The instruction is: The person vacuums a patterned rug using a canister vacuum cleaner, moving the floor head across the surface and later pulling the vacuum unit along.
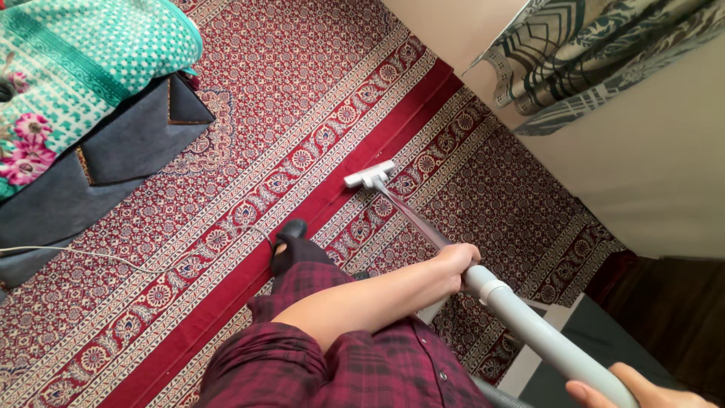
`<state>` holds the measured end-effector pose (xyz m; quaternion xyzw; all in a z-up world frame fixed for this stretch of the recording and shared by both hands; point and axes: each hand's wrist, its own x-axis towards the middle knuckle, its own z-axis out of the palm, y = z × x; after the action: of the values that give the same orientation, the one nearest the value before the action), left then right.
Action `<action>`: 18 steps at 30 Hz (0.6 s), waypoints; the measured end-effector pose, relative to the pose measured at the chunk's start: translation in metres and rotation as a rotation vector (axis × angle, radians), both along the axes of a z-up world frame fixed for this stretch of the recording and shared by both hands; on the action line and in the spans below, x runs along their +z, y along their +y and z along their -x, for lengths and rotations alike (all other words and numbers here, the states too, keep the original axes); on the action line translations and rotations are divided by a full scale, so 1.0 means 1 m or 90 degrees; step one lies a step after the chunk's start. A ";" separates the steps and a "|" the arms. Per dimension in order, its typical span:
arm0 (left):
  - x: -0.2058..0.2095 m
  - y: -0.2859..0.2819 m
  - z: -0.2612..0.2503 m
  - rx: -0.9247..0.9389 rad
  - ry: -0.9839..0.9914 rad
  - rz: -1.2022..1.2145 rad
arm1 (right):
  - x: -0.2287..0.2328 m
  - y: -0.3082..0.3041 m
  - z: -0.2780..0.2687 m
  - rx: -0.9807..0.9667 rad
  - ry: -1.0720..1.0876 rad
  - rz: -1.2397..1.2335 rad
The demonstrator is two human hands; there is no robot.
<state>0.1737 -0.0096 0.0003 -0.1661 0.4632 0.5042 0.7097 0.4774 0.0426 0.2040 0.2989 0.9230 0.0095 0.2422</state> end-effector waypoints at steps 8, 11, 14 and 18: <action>-0.017 -0.013 0.133 0.288 0.119 0.026 | 0.036 -0.027 0.202 -0.239 -0.145 0.150; -0.042 -0.035 0.219 0.297 0.208 -0.072 | 0.041 -0.042 0.311 -0.139 -0.046 0.100; -0.061 -0.079 0.304 0.285 0.252 -0.126 | 0.003 -0.042 0.404 -0.081 -0.011 0.090; -0.085 -0.156 0.367 0.301 0.340 -0.047 | -0.079 -0.044 0.503 0.004 0.059 0.122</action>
<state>-0.1937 -0.1651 -0.0846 -0.1051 0.5623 0.6965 0.4332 -0.0259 -0.0015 0.1254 0.2719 0.9307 -0.0922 0.2265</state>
